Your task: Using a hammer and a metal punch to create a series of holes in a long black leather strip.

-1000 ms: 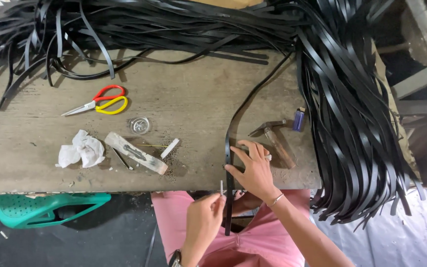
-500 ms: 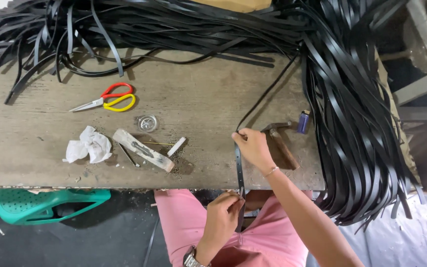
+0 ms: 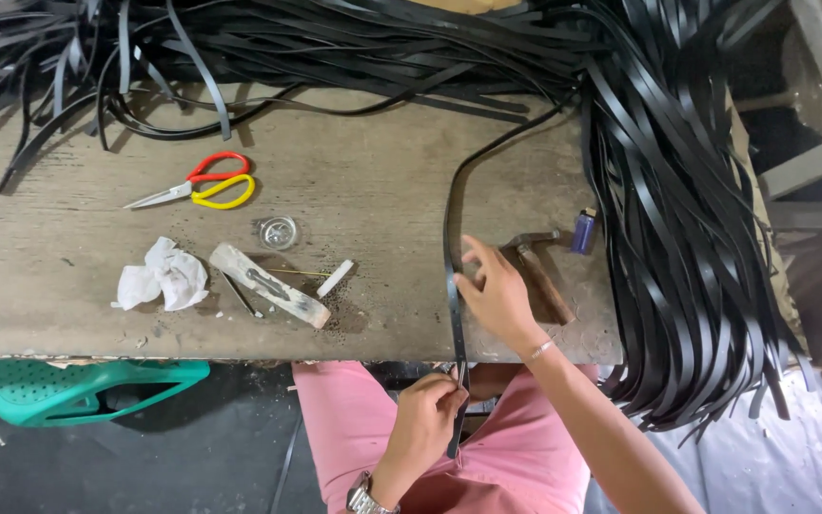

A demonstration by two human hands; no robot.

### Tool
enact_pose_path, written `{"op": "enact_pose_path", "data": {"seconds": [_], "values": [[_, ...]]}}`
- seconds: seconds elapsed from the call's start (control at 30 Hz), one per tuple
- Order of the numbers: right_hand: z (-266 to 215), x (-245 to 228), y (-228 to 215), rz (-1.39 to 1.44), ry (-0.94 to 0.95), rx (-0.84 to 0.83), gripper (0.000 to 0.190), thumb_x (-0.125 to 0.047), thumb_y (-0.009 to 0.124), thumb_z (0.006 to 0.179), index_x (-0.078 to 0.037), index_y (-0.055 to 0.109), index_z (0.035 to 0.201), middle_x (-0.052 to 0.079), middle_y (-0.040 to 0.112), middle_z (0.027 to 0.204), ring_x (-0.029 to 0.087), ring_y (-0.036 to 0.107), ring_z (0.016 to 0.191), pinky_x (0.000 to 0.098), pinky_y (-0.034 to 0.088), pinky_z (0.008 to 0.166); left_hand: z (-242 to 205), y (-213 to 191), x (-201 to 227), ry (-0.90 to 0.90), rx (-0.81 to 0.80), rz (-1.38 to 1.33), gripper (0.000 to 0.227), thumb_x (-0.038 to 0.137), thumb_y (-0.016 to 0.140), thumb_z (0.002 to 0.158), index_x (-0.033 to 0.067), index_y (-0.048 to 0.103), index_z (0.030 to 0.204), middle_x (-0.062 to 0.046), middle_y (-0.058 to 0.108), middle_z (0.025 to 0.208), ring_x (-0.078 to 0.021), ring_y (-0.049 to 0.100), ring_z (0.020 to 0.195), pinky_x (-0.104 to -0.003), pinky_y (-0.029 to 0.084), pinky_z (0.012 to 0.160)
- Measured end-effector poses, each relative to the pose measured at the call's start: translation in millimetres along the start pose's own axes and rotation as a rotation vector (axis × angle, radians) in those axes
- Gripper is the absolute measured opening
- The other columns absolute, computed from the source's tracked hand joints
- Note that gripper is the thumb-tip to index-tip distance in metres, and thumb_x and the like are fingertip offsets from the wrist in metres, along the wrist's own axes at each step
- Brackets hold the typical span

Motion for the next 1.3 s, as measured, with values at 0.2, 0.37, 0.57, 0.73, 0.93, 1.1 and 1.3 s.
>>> {"op": "enact_pose_path", "data": {"seconds": [0.2,0.37,0.57,0.73,0.93,1.1,1.3], "values": [[-42,6,-1,-0.398,-0.476,-0.038,0.052,-0.041,0.072,0.09,-0.014,0.067,0.134,-0.003,0.057,0.145,0.024,0.051,0.125,0.0467,0.042,0.094,-3,-5,7,-0.01,-0.106,0.041,0.014,0.004,0.065,0.093,-0.0007,0.069,0.081,-0.01,0.072,0.084,-0.0243,0.07,0.073,-0.034,0.054,0.065],[-54,8,-6,-0.398,-0.481,-0.026,0.054,-0.044,0.071,0.09,-0.015,0.065,0.135,-0.003,0.054,0.15,0.024,0.048,0.13,0.0425,0.048,0.084,-1,-17,6,0.055,-0.048,0.138,0.026,0.023,0.061,0.098,0.0036,0.073,0.086,-0.008,0.072,0.094,-0.0183,0.068,0.086,-0.029,0.056,0.08],[-48,20,4,-0.468,-0.46,-0.027,0.072,-0.063,0.06,0.09,-0.019,0.054,0.147,-0.01,0.052,0.151,0.021,0.044,0.13,0.0433,0.043,0.089,49,-43,5,0.091,0.185,0.051,0.026,0.031,0.063,0.1,0.0094,0.078,0.104,-0.005,0.075,0.076,-0.0157,0.062,0.06,-0.025,0.047,0.054],[-45,15,5,-0.49,-0.496,0.07,0.075,-0.072,0.059,0.084,-0.027,0.057,0.144,-0.014,0.056,0.145,0.02,0.046,0.123,0.0402,0.037,0.091,101,-53,6,0.157,0.271,-0.046,0.013,0.018,0.073,0.096,0.0083,0.077,0.103,-0.011,0.079,0.088,-0.0268,0.078,0.079,-0.034,0.062,0.071],[-43,13,4,-0.473,-0.481,0.058,0.074,-0.072,0.059,0.084,-0.024,0.059,0.141,-0.012,0.059,0.141,0.021,0.047,0.122,0.0419,0.038,0.089,119,-47,-3,0.16,0.252,-0.026,0.009,0.011,0.075,0.092,0.0118,0.077,0.1,-0.007,0.08,0.083,-0.0202,0.078,0.075,-0.031,0.062,0.069],[-42,17,6,-0.468,-0.479,0.031,0.074,-0.07,0.062,0.083,-0.023,0.06,0.14,-0.009,0.06,0.139,0.023,0.046,0.125,0.0436,0.038,0.09,120,-47,-4,0.14,0.284,-0.01,0.009,0.01,0.076,0.091,0.0151,0.078,0.098,-0.005,0.08,0.081,-0.0189,0.078,0.072,-0.03,0.062,0.068],[-42,14,5,-0.456,-0.483,0.045,0.07,-0.069,0.062,0.084,-0.022,0.063,0.136,-0.009,0.061,0.138,0.023,0.046,0.126,0.0432,0.04,0.088,122,-44,-5,0.108,0.289,-0.042,0.008,0.011,0.077,0.09,0.0139,0.079,0.097,-0.006,0.08,0.082,-0.019,0.078,0.072,-0.03,0.062,0.067]]}}
Point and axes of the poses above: each hand's wrist, its own z-axis towards the middle knuckle, its own y-axis out of the palm, x = y × z, the point moved 4 cm from there along z, towards the middle knuckle
